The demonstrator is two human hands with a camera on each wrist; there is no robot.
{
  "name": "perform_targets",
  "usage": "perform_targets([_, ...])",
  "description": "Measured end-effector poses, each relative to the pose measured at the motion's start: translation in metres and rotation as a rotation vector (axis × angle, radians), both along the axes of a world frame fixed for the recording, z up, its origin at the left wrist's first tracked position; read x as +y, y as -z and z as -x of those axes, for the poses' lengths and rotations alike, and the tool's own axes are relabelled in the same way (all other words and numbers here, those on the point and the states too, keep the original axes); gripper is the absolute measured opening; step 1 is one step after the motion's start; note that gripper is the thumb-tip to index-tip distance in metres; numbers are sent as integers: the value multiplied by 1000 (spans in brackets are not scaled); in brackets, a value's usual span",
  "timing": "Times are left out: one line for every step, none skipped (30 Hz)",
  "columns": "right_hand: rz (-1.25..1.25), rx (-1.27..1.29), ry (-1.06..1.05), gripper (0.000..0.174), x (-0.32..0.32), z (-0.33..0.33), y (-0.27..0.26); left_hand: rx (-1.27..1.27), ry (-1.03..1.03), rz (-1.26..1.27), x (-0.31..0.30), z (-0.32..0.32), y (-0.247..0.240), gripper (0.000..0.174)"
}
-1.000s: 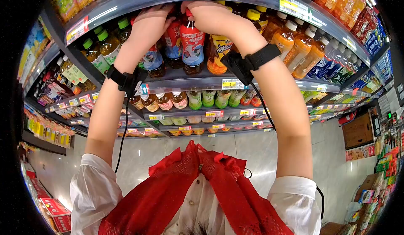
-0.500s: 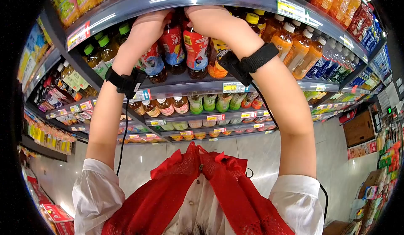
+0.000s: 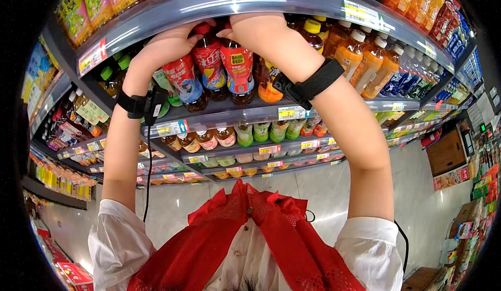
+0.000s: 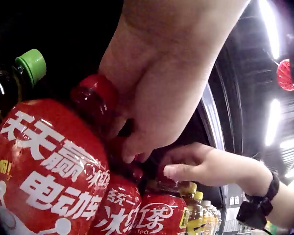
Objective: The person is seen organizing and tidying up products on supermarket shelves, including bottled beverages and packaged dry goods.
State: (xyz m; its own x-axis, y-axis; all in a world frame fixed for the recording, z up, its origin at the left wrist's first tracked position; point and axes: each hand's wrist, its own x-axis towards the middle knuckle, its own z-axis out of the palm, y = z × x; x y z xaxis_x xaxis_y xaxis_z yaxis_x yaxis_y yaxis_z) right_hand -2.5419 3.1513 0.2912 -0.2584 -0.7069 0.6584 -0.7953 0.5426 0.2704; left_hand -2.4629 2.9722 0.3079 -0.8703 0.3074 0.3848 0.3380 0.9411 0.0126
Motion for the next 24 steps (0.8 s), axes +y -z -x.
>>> perform_targets([-93, -29, 88, 48, -2, -4, -2, 32, -39, 33, 0, 1, 2, 31])
perform_targets([-104, -37, 87, 45, -2, -8, -6, 64, -77, 67, -2, 3, 4, 34])
perform_targets([-104, -38, 87, 45, -4, -6, -8, 63, -77, 67, -3, 5, 6, 34])
perform_targets([-111, -141, 47, 42, -4, -2, -9, 112, -124, 88, -5, 8, 8, 38])
perform_targets([-118, -244, 7, 40, -5, 2, -9, 160, -170, 109, -7, 10, 10, 42])
perform_targets([-118, -244, 8, 40, -6, 6, -8, 160, -169, 108, -10, 12, 11, 42])
perform_targets([-110, -247, -34, 37, -7, 10, -6, 178, -151, 107, -13, 14, 12, 43])
perform_targets([-101, -249, -76, 35, -8, 12, -5, 195, -133, 106, -15, 16, 13, 44])
perform_targets([-102, -249, -74, 35, -7, 12, -5, 195, -131, 105, -14, 16, 12, 44])
perform_targets([-115, -347, -73, 34, -5, 11, -7, 129, -158, 76, -14, 14, 10, 46])
perform_targets([-128, -444, -73, 34, -4, 10, -9, 63, -185, 46, -12, 12, 8, 47])
perform_targets([-128, -444, -71, 34, -3, 8, -9, 63, -184, 46, -9, 11, 6, 47])
perform_targets([-136, -460, -37, 35, -2, 7, -9, 27, -260, 51, -4, 11, 4, 49])
perform_targets([-143, -475, -3, 36, -1, 6, -10, -9, -336, 56, -1, 12, 3, 50])
perform_targets([-143, -475, -1, 36, -1, 9, -4, -9, -334, 56, -1, 14, 5, 50])
perform_targets([-131, -358, 7, 36, -2, 13, 5, 87, -285, 85, -3, 17, 10, 51])
perform_targets([-118, -242, 14, 36, 0, 17, 10, 183, -234, 114, -4, 19, 14, 52])
perform_targets([-82, -273, 22, 35, 5, 8, 9, 187, -229, 117, -3, 19, 14, 52])
perform_targets([-77, -270, 27, 35, 9, 10, 9, 205, -219, 121, -2, 19, 12, 52])
perform_targets([-30, -274, -35, 33, 12, 15, 12, 224, -215, 126, -2, 18, 10, 53])
perform_targets([17, -277, -97, 31, 15, 15, 8, 229, -216, 129, 0, 17, 7, 53])
perform_targets([1, -321, -95, 28, 19, 14, 4, 231, -263, 138, 2, 16, 5, 52])
perform_targets([5, -316, -96, 28, 24, 12, 1, 234, -311, 146, 4, 17, 3, 52])
perform_targets([-14, -338, -90, 30, 29, 5, -3, 277, -278, 133, 3, 19, 6, 50])
